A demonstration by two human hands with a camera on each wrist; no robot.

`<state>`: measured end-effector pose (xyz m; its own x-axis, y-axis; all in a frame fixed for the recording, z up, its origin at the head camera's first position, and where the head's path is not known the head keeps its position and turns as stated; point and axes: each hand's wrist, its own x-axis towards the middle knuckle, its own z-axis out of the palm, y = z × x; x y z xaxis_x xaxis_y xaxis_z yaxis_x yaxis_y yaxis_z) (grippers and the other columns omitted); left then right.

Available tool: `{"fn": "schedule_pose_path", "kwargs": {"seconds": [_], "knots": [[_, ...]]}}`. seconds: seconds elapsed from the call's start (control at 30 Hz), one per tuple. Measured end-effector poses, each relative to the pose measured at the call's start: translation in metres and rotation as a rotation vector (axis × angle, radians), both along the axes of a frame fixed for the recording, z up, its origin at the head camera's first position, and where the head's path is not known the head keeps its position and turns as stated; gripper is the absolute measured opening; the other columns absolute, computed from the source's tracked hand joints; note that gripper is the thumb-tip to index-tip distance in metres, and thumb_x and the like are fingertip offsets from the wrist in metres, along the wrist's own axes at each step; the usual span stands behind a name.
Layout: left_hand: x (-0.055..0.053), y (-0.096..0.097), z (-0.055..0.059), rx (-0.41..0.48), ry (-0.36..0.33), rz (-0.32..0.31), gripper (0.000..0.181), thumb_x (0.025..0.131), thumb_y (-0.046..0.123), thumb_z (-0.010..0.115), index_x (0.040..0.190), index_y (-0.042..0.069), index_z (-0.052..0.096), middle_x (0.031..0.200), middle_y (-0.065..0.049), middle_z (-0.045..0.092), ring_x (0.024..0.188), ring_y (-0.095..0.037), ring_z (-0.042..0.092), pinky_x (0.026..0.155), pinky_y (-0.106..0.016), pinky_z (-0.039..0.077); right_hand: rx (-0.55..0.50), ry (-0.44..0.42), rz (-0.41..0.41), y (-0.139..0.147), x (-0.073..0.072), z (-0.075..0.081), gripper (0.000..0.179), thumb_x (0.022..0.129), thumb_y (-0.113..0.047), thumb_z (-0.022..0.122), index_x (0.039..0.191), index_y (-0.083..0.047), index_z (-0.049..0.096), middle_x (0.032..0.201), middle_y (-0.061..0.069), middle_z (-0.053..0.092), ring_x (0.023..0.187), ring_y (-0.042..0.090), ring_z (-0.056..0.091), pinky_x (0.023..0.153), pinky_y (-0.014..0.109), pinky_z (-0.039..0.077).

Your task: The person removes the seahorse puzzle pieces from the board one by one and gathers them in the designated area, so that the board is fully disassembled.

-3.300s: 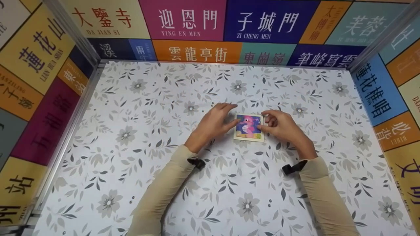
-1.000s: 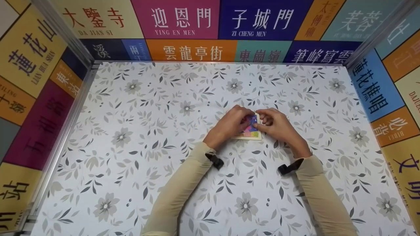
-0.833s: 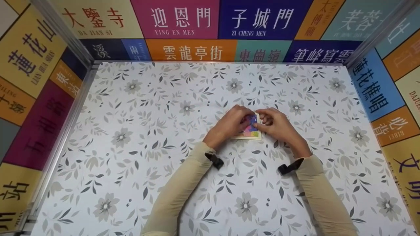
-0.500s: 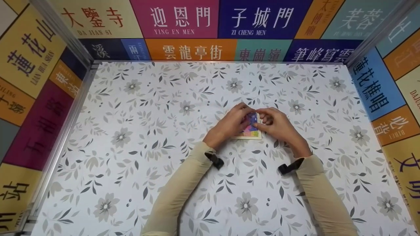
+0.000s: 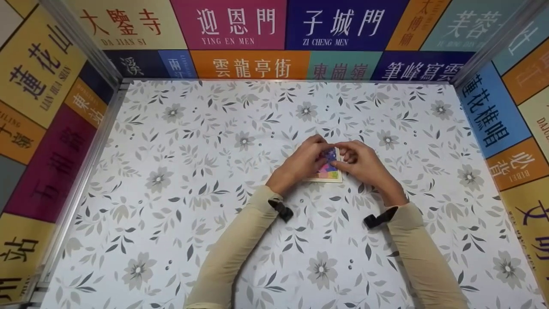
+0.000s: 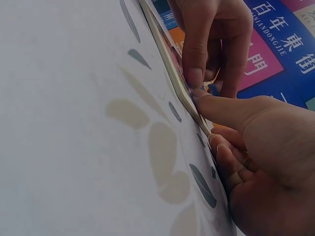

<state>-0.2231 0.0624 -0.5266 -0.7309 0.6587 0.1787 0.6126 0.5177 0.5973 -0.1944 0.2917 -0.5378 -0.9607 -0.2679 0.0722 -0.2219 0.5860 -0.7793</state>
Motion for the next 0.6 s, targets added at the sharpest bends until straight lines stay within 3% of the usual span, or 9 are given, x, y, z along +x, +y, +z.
{"fn": "schedule_pose_path", "kwargs": {"seconds": [0.37, 0.6], "knots": [[0.0, -0.003, 0.003, -0.017, 0.049, 0.075, 0.036, 0.106, 0.011, 0.068, 0.142, 0.008, 0.071, 0.125, -0.012, 0.06, 0.115, -0.022, 0.059, 0.103, -0.03, 0.052, -0.009, 0.002, -0.006, 0.002, 0.0, 0.0, 0.052, 0.093, -0.019, 0.088, 0.139, -0.002, 0.07, 0.111, 0.016, 0.066, 0.089, 0.021, 0.062, 0.076, 0.012, 0.048], [-0.001, -0.018, 0.008, -0.018, 0.024, 0.111, 0.039, 0.107, 0.017, 0.069, 0.144, 0.006, 0.069, 0.132, -0.012, 0.063, 0.121, -0.023, 0.061, 0.108, -0.032, 0.052, -0.011, -0.008, 0.003, 0.003, -0.002, -0.003, 0.053, 0.093, -0.022, 0.088, 0.139, -0.003, 0.071, 0.111, 0.015, 0.066, 0.087, 0.015, 0.06, 0.075, 0.012, 0.049]]}}
